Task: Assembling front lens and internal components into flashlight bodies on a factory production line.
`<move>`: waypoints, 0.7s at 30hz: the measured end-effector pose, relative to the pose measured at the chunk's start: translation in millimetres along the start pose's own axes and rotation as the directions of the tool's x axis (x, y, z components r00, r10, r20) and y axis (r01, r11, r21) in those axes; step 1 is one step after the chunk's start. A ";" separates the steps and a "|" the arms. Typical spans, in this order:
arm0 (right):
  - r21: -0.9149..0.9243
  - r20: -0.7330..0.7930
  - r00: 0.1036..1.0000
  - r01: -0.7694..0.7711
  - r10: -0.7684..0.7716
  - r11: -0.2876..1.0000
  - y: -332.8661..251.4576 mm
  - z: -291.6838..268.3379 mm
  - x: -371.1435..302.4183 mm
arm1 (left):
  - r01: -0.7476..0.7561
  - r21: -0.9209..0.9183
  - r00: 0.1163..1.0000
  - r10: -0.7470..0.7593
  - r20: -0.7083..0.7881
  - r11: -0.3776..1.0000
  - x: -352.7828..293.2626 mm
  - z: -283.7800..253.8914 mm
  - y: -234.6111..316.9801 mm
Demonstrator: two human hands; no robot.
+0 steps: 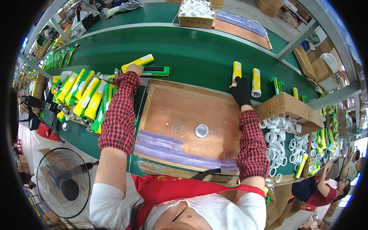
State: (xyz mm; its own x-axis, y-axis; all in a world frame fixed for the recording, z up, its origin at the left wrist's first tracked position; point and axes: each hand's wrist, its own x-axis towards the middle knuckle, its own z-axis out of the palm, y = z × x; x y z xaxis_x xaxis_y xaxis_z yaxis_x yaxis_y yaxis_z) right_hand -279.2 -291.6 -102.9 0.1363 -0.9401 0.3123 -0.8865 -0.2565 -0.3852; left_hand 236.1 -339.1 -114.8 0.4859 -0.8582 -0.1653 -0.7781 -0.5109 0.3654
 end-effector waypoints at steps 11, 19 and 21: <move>0.364 -0.143 0.982 0.171 -0.127 0.915 -133.2 -59.8 -20.8 | -0.634 -0.749 0.734 0.453 -0.506 0.190 -114.1 -61.5 84.6; 0.923 0.338 0.941 -0.331 -0.002 0.198 -212.0 -102.3 -65.8 | -0.192 -0.981 0.604 0.791 -0.094 0.030 -299.0 -64.5 105.7; 0.914 0.280 0.959 -0.257 -0.031 0.312 -203.7 -93.2 -79.1 | -0.096 -0.986 0.646 0.762 0.042 0.136 -330.3 -54.3 98.2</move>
State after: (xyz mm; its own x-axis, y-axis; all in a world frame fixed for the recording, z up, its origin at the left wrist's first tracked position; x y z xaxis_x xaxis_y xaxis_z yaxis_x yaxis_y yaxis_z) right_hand -150.6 -144.1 31.8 0.2822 -0.9569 0.0680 0.0924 -0.0434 -0.9948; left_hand 20.8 -103.1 25.4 -0.2956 -0.9460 0.1330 0.2404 0.0610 0.9688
